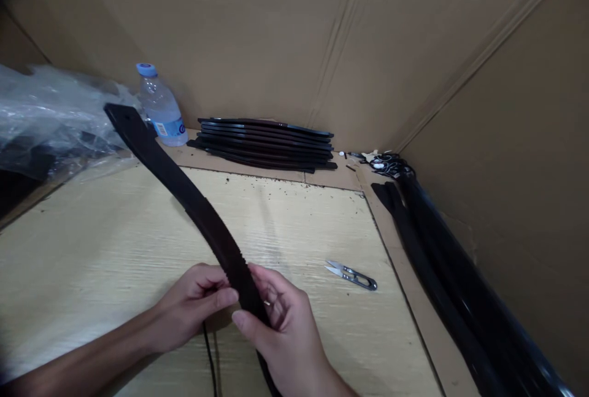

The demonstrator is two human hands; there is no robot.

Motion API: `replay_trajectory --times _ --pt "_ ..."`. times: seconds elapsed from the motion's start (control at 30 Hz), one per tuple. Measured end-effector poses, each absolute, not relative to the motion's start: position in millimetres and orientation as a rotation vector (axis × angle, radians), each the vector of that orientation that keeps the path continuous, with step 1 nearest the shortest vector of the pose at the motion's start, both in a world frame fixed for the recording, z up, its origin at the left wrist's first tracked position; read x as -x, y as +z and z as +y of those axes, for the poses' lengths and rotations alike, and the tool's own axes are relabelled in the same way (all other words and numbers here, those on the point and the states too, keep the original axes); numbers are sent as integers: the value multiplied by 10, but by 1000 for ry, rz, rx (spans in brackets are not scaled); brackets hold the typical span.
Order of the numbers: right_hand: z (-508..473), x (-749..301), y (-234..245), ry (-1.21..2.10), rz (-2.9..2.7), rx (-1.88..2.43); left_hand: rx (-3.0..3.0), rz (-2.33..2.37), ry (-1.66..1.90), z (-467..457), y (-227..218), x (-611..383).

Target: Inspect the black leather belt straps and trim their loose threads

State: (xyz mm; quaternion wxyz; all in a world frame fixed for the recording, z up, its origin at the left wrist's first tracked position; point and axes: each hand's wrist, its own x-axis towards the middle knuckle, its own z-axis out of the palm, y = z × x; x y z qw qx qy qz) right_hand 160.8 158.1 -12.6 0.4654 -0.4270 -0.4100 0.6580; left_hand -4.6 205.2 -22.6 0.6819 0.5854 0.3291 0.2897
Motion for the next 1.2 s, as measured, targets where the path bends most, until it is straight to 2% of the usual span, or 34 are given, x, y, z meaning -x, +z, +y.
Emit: replay_trajectory --times 0.3,0.67,0.87,1.2 --pt "1558 -1580 -149 1666 -947 1133 -1267 670 602 2043 -193 48" --pt "1565 -1618 -104 1553 -1024 1075 -1170 616 684 2062 -242 45" --pt "1611 -1606 -88 1691 -960 1074 -1172 601 643 2058 -246 60" --pt "1548 -1606 -155 1717 -996 1108 -1161 580 576 2034 -199 41"
